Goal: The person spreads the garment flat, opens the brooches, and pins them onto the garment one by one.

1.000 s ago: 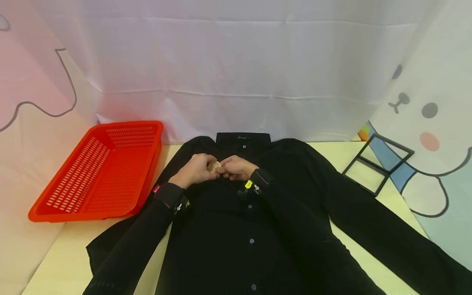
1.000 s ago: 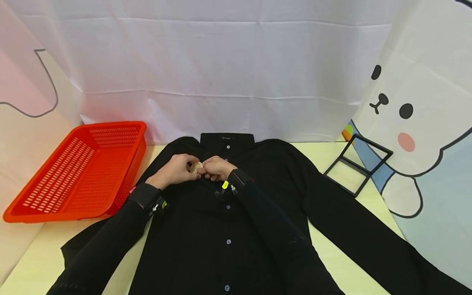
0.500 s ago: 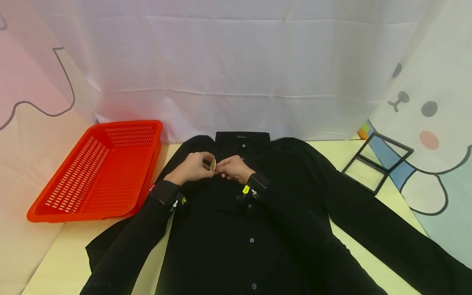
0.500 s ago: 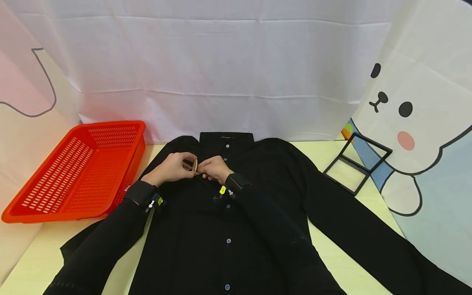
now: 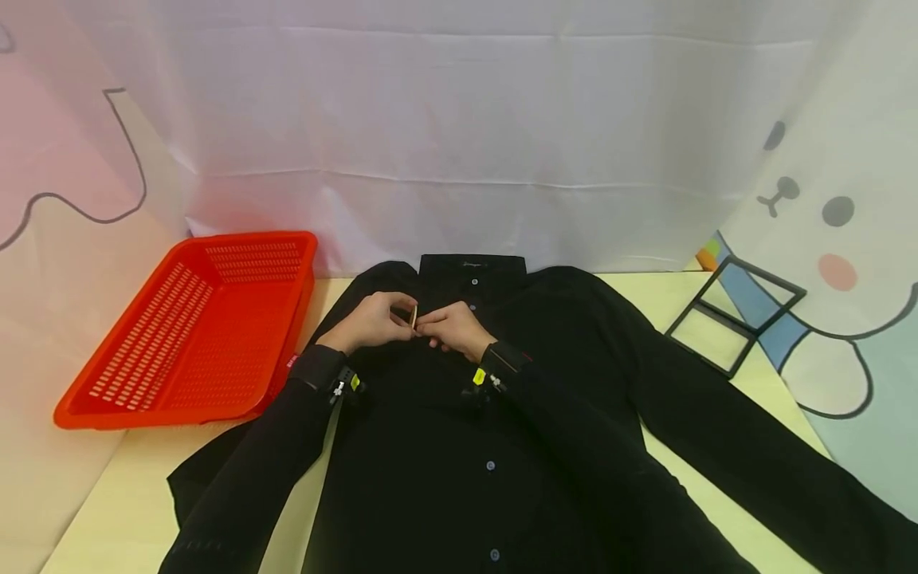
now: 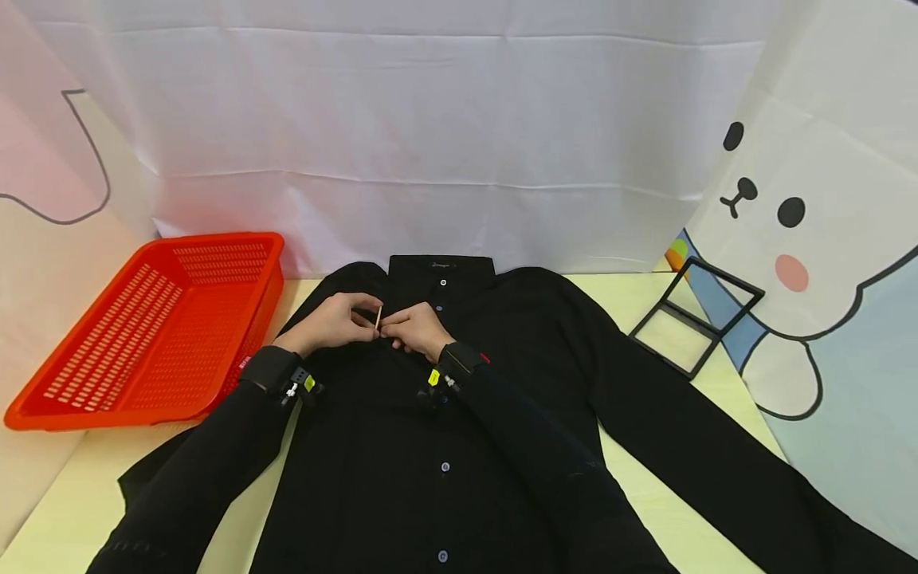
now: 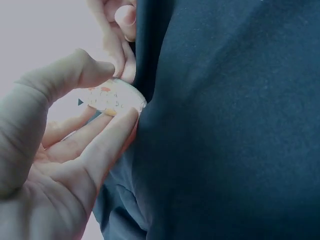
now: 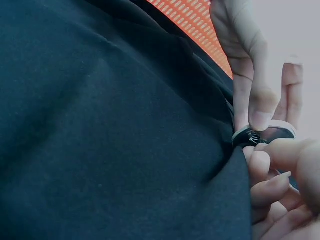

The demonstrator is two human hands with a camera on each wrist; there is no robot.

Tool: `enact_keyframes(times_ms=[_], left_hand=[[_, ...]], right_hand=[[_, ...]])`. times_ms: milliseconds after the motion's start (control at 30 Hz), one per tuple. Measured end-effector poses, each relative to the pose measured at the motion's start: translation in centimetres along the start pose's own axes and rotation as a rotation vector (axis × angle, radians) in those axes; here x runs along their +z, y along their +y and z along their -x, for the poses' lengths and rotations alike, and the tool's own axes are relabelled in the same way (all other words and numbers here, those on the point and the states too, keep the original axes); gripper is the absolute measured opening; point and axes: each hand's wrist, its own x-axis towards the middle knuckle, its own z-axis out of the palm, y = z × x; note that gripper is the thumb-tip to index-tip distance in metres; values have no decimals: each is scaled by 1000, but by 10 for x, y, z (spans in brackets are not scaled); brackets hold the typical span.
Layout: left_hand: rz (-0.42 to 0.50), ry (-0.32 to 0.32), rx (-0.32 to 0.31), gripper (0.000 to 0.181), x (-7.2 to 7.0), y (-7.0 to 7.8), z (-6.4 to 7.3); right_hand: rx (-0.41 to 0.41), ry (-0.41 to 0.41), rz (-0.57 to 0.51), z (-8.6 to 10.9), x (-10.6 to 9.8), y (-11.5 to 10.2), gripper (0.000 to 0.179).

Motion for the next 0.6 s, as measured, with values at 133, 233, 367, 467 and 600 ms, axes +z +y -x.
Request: enact_keyframes(times_ms=[133,233,367,467,600], left_hand=[[35,-15,-10,57,-2,0,1],[43,-21,-4,57,-1,-3,0],[36,-20,15,56,1,-4,-1],[28,-18,19,56,1,-2,-1],[22,-10,10,56,0,-1,-1]], right_hand=[[19,-15,-7,-2,-1,0,24],[37,-23,-6,-3,-1,2,24],[21,-44,25,-3,-2,4,22],[-25,-63,65,-3,-3,5,19],[-88,-76,136,-4,-3,5,18]])
